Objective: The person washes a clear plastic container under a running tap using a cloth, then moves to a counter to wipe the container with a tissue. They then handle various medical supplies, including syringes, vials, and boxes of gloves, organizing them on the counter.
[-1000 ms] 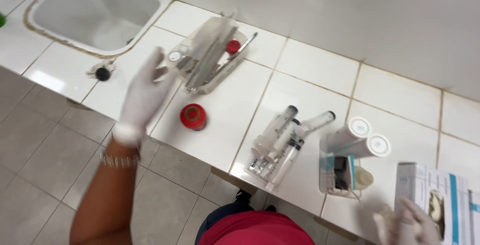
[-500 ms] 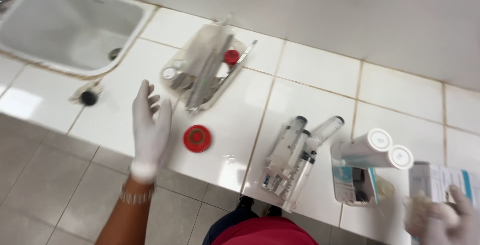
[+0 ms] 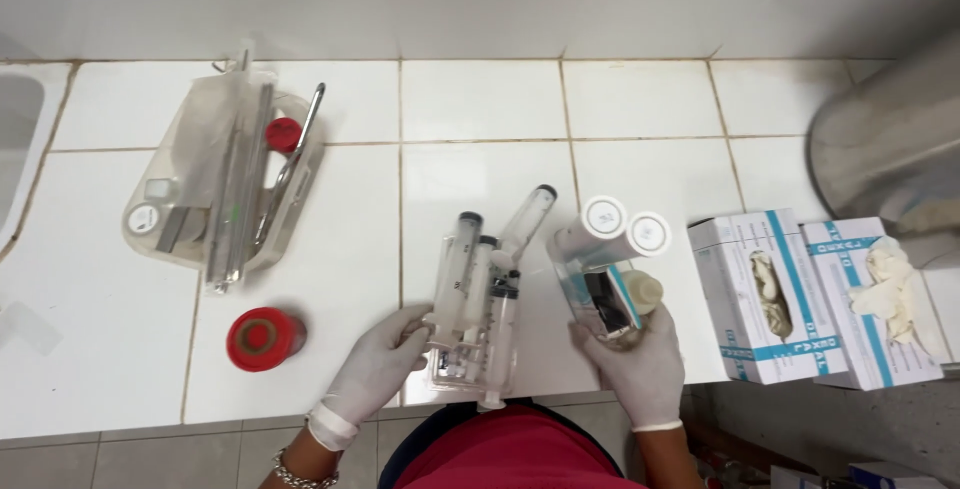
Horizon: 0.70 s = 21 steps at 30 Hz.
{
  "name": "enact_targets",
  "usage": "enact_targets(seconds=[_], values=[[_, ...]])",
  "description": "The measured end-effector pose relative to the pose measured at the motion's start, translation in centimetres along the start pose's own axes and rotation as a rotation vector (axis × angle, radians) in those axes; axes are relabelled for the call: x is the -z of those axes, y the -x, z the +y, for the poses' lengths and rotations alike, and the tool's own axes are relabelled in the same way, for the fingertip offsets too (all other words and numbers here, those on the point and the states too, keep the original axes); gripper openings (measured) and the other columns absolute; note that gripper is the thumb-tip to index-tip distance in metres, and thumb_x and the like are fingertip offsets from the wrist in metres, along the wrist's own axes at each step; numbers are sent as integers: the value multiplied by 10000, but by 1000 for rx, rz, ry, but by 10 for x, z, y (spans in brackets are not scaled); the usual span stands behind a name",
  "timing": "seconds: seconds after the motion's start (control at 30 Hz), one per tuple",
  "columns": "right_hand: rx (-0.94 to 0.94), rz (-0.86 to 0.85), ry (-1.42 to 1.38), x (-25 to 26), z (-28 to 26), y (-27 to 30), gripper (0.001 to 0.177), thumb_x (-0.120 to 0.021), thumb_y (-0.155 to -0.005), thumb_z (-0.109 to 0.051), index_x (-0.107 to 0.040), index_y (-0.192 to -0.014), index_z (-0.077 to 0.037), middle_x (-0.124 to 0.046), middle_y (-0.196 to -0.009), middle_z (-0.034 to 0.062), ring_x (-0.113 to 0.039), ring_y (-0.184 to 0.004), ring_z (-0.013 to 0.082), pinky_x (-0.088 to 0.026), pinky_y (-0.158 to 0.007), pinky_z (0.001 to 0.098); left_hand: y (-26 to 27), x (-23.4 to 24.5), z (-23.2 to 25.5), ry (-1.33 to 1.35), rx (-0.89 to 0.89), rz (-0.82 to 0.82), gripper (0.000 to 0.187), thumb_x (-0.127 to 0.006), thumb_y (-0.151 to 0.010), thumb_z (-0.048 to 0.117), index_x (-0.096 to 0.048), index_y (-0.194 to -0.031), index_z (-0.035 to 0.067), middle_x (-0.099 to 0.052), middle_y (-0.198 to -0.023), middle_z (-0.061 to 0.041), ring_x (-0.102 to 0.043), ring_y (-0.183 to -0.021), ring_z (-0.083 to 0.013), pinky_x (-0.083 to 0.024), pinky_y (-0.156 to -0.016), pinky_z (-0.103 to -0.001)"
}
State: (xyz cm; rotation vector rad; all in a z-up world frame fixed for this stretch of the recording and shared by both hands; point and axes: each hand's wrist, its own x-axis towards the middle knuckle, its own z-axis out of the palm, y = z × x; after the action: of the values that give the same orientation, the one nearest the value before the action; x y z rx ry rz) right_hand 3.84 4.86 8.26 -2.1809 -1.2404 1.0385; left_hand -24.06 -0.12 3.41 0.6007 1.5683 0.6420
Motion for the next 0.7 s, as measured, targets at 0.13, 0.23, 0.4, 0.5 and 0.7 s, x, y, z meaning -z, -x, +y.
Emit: enact_targets(seconds=[0.13, 0.23, 0.4, 0.5, 0.7], values=[[-50, 66, 113, 4, 8, -14, 722, -912, -611, -401, -619, -1223, -153, -761, -1086, 34, -741, -952, 217, -586, -860, 402, -10, 2, -3, 93, 53, -57, 426, -585, -965, 135, -680, -1377, 88, -719, -1118, -51, -675, -1027, -138, -634, -864, -322], [-99, 119, 59, 14, 17, -23, 842, -894, -601, -403, -578, -1329, -124, -724, -1229, 71, -715, -1065, 250, -540, -976, 436, -9, 4, 5, 62, 66, -65, 458, -575, -962, 140, -649, -1411, 83, -729, -1255, -69, -694, -1072, -150, -637, -877, -307], [4, 190, 42, 31, 38, -40, 753, -861, -697, -350, -553, -1327, -74, -665, -1222, 115, -688, -1041, 275, -597, -877, 484, -2, 13, 24, -30, 50, -32, 414, -528, -964, 56, -698, -1339, 103, -730, -1284, -37, -691, -998, -141, -608, -894, -299], [6, 262, 52, 33, 42, -43, 780, -867, -699, -359, -544, -1340, -53, -646, -1246, 128, -656, -1081, 295, -552, -904, 500, -15, 28, 41, -296, -159, 158, 499, -508, -953, 166, -580, -1445, 133, -619, -1459, -41, -567, -1214, -166, -437, -1058, -322], [25, 233, 174, 40, 37, -38, 967, -863, -671, -505, -484, -1404, -2, -631, -1277, 181, -632, -1133, 348, -524, -924, 550, -46, -45, 102, -695, -671, 368, 533, -745, -788, 513, -585, -1092, 104, -596, -1102, -71, -595, -1014, -255, -447, -913, -406]])
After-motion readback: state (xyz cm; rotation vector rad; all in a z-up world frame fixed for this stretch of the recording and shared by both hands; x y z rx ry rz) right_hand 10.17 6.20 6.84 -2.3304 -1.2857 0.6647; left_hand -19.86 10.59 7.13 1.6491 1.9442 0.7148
